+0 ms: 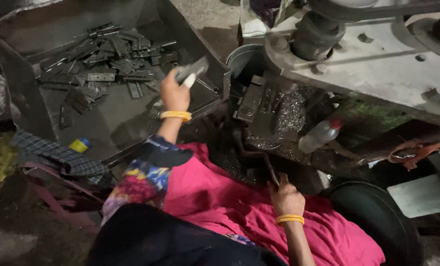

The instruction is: The person operates a metal-punching or drilling machine by placing small metal plates into a guide and using a lever to process them.

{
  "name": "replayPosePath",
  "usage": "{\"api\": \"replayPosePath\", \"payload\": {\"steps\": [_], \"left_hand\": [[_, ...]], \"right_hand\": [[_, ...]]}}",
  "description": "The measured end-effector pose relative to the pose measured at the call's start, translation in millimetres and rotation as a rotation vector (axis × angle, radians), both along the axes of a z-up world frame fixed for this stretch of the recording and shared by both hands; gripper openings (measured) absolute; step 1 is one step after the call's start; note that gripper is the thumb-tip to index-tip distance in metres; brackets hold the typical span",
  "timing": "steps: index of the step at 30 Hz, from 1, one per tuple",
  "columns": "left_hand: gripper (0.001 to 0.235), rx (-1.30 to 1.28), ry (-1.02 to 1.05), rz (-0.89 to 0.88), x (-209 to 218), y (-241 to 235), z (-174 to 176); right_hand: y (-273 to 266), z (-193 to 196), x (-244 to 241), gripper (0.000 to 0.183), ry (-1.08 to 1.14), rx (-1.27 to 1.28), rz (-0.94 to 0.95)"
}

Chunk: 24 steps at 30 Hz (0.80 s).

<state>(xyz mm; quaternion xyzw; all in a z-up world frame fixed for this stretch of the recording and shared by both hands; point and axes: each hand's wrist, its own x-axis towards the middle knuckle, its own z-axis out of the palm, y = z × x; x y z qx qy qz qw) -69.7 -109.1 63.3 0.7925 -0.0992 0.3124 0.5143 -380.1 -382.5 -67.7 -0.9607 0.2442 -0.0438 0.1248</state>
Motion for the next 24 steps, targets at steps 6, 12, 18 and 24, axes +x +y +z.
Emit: {"api": "replayPosePath", "payload": {"steps": [6,12,18,24], "left_hand": [[0.047,0.689,-0.51,0.099,-11.7,-65.9,21.5],[0.041,0.827,-0.26,-0.144,7.7,-75.8,5.1],[0.044,0.896,-0.593,-0.143,3.2,-81.7,-1.7],[0.051,0.83,-0.438,0.015,-3.1,-95.5,1.9]], "right_hand": [[-2.1,-4.2,1.0,0.053,0.029,0.009,0.002],[1.2,1.4,0.1,0.048,0.027,0.018,0.023],[-0.1,7.2,2.0,0.046,-0.051,0.053,0.045],[0.7,0.9,-0.1,0.051,0.05,0.02,0.028]]}}
